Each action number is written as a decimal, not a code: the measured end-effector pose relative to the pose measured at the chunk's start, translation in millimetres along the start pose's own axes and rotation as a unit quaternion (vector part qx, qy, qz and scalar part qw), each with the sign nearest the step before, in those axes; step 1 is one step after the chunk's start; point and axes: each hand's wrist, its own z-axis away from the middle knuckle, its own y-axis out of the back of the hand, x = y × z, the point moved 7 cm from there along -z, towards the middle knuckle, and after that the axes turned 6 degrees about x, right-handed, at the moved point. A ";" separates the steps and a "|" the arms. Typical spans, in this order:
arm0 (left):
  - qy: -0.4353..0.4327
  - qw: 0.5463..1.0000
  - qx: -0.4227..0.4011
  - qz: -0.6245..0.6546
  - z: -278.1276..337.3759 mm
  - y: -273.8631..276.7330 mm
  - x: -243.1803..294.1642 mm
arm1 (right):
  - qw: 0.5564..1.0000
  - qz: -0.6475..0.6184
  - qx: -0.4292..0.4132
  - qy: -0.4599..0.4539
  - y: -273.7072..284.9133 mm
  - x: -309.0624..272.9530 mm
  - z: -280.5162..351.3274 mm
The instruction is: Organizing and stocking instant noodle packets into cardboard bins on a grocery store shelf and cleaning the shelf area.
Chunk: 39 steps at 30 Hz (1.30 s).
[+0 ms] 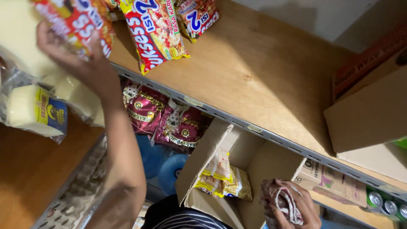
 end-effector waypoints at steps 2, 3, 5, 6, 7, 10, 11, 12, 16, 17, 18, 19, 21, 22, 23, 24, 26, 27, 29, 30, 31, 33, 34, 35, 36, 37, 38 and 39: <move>0.007 0.999 -0.010 0.033 1.0 -16.9 -12.9 | 1.000 0.006 0.006 -0.022 -1.7 2.6 2.4; 0.013 0.997 -0.020 0.066 2.5 -26.6 -19.2 | 0.999 0.012 0.013 -0.044 -1.7 5.8 4.1; 0.029 0.997 -0.024 0.064 12.7 -35.3 -42.6 | 1.000 0.006 0.008 -0.028 0.5 10.0 4.9; 0.043 0.997 -0.026 0.060 18.2 -41.0 -55.0 | 1.000 -0.001 0.004 -0.011 1.4 10.8 5.6; 0.044 0.997 -0.029 0.063 20.7 -43.3 -55.1 | 1.000 0.001 0.006 -0.013 1.1 10.0 5.6; 0.067 0.996 -0.042 0.051 29.2 -49.5 -62.3 | 0.999 0.006 0.016 -0.031 0.4 11.7 6.6; 0.083 0.991 -0.054 0.085 33.1 -50.7 -67.1 | 0.999 0.004 0.008 -0.040 -0.7 14.1 7.9; 0.099 0.986 -0.065 0.120 35.7 -51.8 -72.3 | 0.999 0.001 0.001 -0.047 -2.8 16.7 8.2; 0.140 0.980 -0.058 0.130 39.2 -40.1 -94.1 | 0.999 0.014 -0.013 -0.049 -8.2 20.5 8.2; 0.137 0.980 -0.053 0.137 39.2 -36.2 -92.0 | 0.999 0.015 -0.013 -0.050 -9.4 21.8 8.4; 0.133 0.979 -0.048 0.144 39.1 -33.2 -89.8 | 0.998 0.016 -0.013 -0.052 -10.5 22.8 8.5; 0.133 0.979 -0.048 0.144 37.3 -31.8 -99.5 | 0.998 0.016 -0.013 -0.052 -11.7 22.8 8.1; 0.160 0.978 -0.085 0.105 38.5 -29.4 -122.6 | 0.997 0.017 -0.011 -0.081 -12.9 26.2 10.0; 0.160 0.978 -0.085 0.102 37.4 -28.8 -129.5 | 0.996 0.016 -0.013 -0.081 -14.9 24.8 9.3; 0.158 0.980 -0.091 0.081 36.3 -28.5 -136.3 | 0.996 0.013 -0.013 -0.084 -16.5 23.6 8.7; 0.154 0.982 -0.097 0.060 34.5 -28.9 -143.0 | 0.996 0.010 -0.012 -0.087 -18.5 22.6 8.0; 0.199 0.969 -0.102 0.110 32.0 -30.9 -138.3 | 0.996 0.008 -0.016 -0.089 -20.5 21.3 8.3; 0.242 0.950 -0.109 0.162 32.5 -34.0 -137.4 | 0.996 0.008 -0.019 -0.092 -21.4 20.9 8.6; 0.216 0.960 -0.109 0.137 37.0 -26.7 -130.7 | 0.994 0.004 -0.021 -0.105 -22.4 20.7 9.3; 0.189 0.969 -0.111 0.114 38.2 -23.6 -125.8 | 0.993 -0.002 -0.021 -0.118 -23.0 21.6 9.8; 0.189 0.969 -0.111 0.114 40.9 -18.6 -122.3 | 0.993 -0.001 -0.021 -0.119 -23.8 20.6 9.0; 0.100 0.990 -0.093 0.036 44.2 -5.6 -106.1 | 0.990 0.011 -0.017 -0.140 -24.1 20.9 10.3; 0.104 0.989 -0.099 0.038 47.2 -0.3 -64.0 | 0.989 0.015 -0.016 -0.147 -26.0 18.5 8.5; 0.097 0.990 -0.105 -0.010 50.3 5.5 -21.8 | 0.987 0.039 -0.042 -0.148 -31.0 17.3 7.0; 0.090 0.988 -0.113 -0.052 54.3 7.1 20.0 | 0.984 0.065 -0.064 -0.153 -34.9 16.9 7.7; 0.094 0.987 -0.123 -0.044 79.9 6.6 31.8 | 0.982 0.070 -0.058 -0.163 -45.6 14.5 -0.9; 0.077 0.984 -0.156 0.041 108.5 7.6 51.4 | 0.968 0.141 -0.102 -0.182 -58.0 13.6 -2.4; 0.061 0.973 -0.184 0.129 136.3 11.8 72.1 | 0.946 0.209 -0.146 -0.200 -70.1 14.2 -3.6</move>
